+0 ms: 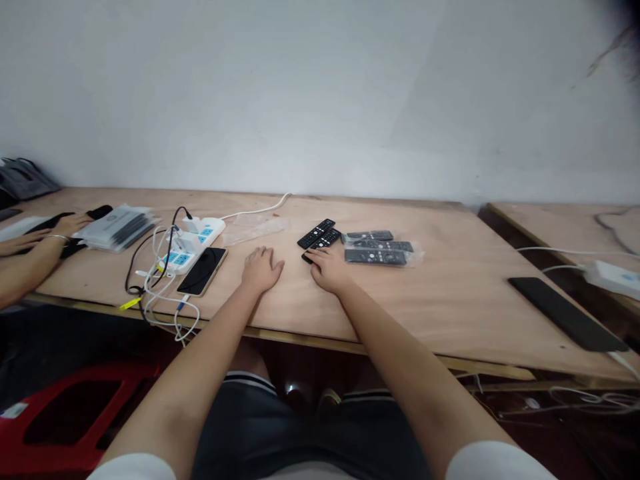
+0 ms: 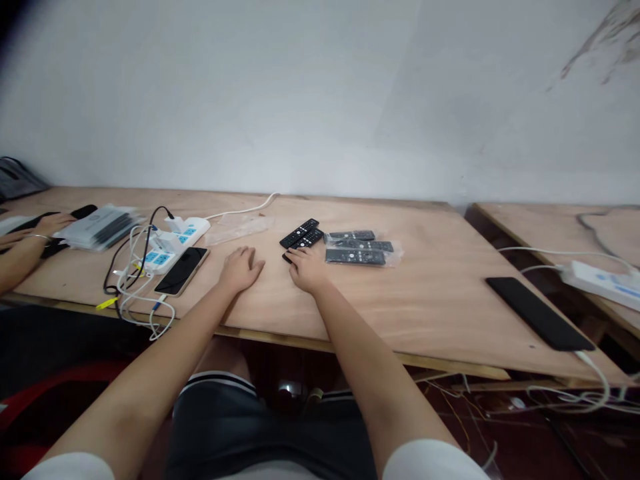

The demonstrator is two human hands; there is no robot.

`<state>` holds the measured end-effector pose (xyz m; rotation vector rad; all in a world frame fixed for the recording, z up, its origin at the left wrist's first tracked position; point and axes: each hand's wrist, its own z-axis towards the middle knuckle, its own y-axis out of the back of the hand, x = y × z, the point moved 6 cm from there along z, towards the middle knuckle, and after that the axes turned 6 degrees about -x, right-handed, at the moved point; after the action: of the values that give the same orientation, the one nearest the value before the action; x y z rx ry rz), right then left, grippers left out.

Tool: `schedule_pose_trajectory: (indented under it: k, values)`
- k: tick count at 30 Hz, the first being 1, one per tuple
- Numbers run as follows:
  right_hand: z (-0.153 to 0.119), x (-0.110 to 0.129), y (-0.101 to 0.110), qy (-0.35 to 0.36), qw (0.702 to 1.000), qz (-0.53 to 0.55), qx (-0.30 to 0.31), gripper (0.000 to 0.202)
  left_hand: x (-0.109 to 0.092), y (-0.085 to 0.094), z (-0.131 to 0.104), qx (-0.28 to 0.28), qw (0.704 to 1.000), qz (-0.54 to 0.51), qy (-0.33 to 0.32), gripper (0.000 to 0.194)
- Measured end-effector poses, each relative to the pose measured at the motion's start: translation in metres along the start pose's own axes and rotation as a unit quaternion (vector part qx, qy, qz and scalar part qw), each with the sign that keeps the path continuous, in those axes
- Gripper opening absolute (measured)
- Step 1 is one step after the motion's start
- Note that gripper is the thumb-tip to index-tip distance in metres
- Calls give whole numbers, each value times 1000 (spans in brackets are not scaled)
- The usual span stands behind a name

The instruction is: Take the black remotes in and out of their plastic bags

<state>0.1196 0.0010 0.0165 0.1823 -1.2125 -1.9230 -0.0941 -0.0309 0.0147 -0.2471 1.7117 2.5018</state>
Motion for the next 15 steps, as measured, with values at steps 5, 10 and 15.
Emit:
schedule_pose_trajectory:
  k: [5,10,15]
  values:
    - [-1,2,5,-33,999,-34,-5,50,-4,5,4,-14,1000,3,8,63]
    - [0,0,4,-64,996,-67,13,54,-5,8,18,-18,1000,9,12,71]
    - [0,-1,4,-71,996,-60,19,54,8,6,36,19,999,15,40,84]
